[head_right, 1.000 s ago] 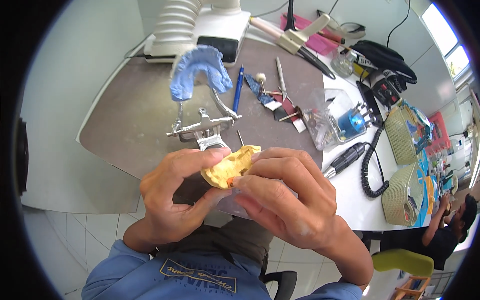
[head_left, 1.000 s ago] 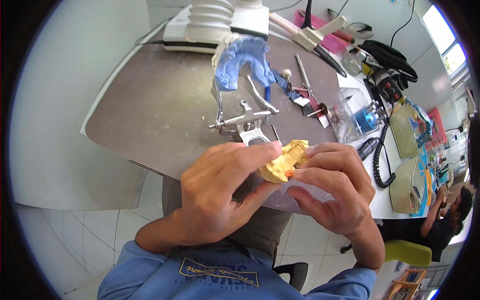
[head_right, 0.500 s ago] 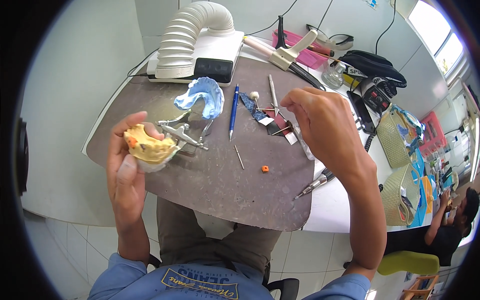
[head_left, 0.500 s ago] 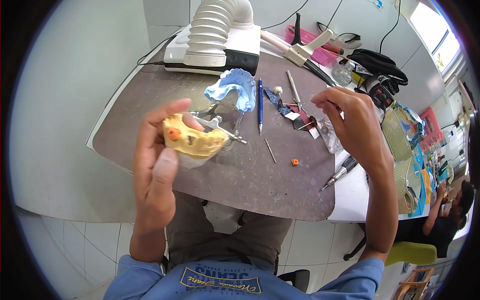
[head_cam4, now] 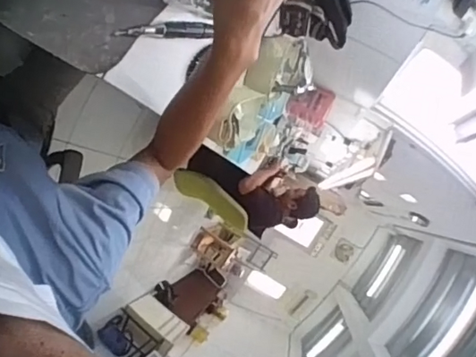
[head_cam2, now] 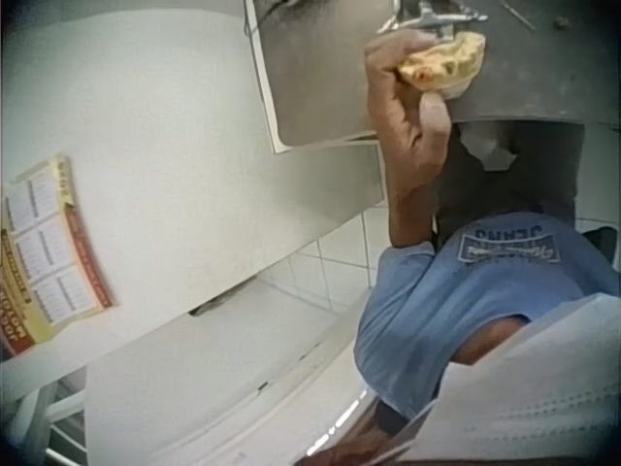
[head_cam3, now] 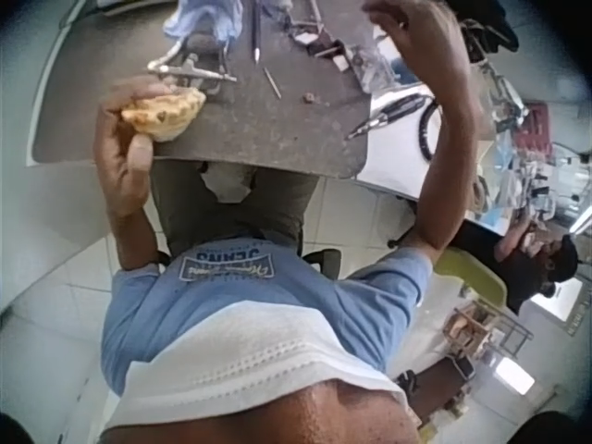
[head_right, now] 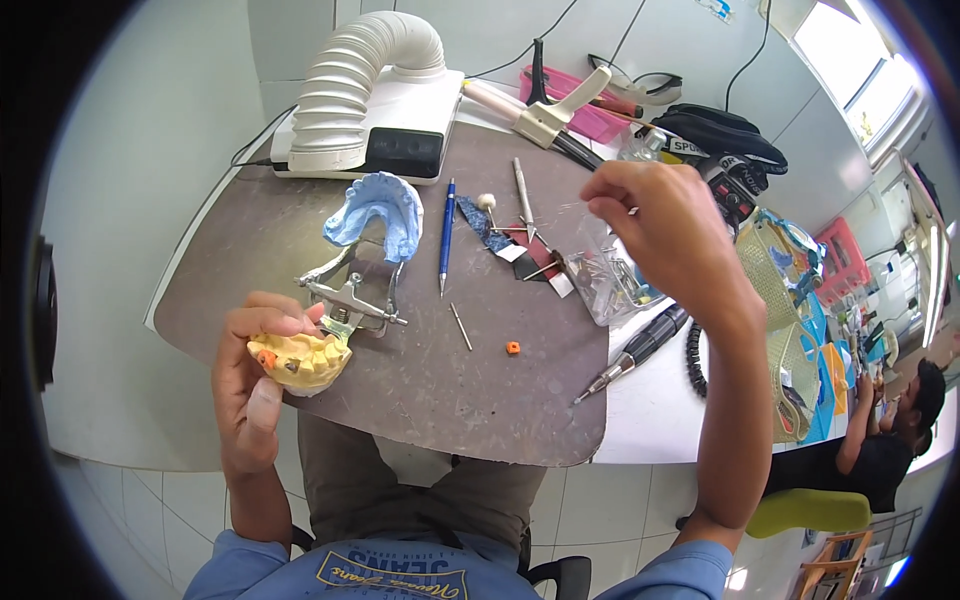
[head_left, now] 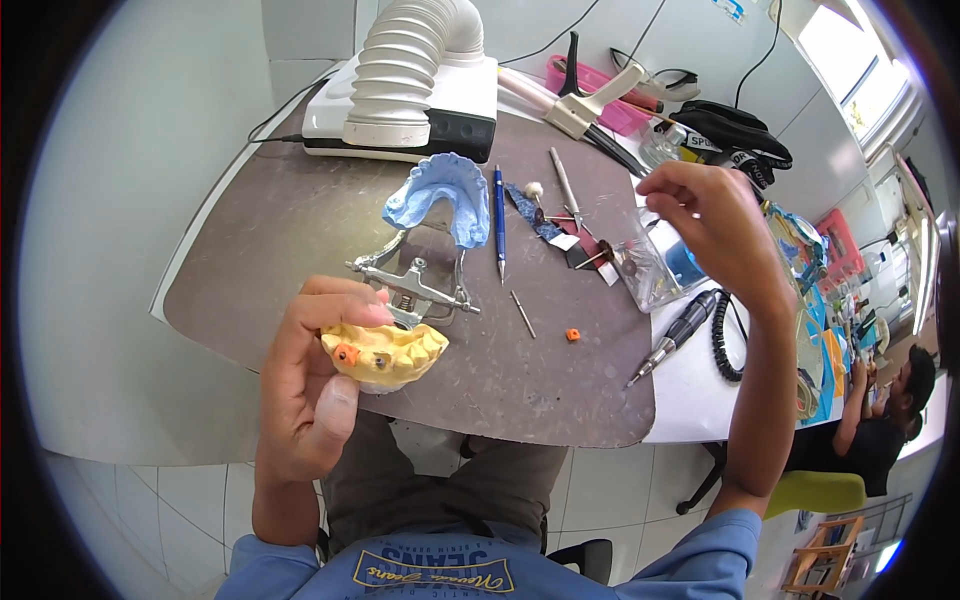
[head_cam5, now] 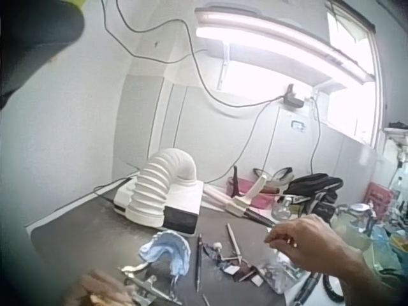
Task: Manipulating and refining a dental model using small tools on a laboratory workbench.
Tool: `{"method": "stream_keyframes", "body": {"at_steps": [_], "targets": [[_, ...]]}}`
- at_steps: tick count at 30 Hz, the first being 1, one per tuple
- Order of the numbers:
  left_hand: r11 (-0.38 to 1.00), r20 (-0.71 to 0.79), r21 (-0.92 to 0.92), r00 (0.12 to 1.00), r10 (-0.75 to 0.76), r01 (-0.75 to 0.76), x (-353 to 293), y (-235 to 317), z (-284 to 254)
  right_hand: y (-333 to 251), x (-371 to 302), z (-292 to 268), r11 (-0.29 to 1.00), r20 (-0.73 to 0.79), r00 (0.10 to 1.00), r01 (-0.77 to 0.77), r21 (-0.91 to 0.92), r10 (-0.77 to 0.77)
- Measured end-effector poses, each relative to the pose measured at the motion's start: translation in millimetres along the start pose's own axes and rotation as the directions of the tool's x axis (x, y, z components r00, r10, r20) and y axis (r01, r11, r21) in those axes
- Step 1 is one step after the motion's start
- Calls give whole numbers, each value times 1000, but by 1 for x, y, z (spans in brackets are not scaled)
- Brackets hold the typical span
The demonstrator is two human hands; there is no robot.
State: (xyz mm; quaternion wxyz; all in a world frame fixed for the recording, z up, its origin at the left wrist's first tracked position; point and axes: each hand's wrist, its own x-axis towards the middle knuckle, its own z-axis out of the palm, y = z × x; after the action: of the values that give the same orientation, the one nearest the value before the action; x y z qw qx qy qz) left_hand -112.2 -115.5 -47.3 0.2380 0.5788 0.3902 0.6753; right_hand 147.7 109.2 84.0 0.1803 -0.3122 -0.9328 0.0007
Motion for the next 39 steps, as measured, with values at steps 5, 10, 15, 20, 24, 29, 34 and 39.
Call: {"method": "stream_keyframes", "body": {"at_steps": [5,10,15,20,24,29,34,39], "targets": [[999,96,24,995,21,-23,6,1,2,5,25,29,989,123,992,34,-143,-16],[998,81,49,996,24,-29,6,-1,0,-9,49,49,899,430,900,241,-366,-66],[1000,70,21,998,4,-6,11,3,7,-5,48,58,973,309,943,174,-151,-121],[996,109,-83,994,33,-24,13,0,6,-13,55,59,983,369,923,153,-100,-106],[997,103,-81,995,16,-7,12,2,5,-11,54,51,964,388,912,208,-163,-131],[991,117,-134,993,-13,29,15,3,4,-20,51,29,967,368,921,201,-160,-131],[983,149,-167,988,-46,71,19,5,4,-18,40,24,980,229,965,159,-115,-130],[983,119,-181,993,5,17,15,4,6,-27,31,14,983,-139,975,160,-84,-171]]}}
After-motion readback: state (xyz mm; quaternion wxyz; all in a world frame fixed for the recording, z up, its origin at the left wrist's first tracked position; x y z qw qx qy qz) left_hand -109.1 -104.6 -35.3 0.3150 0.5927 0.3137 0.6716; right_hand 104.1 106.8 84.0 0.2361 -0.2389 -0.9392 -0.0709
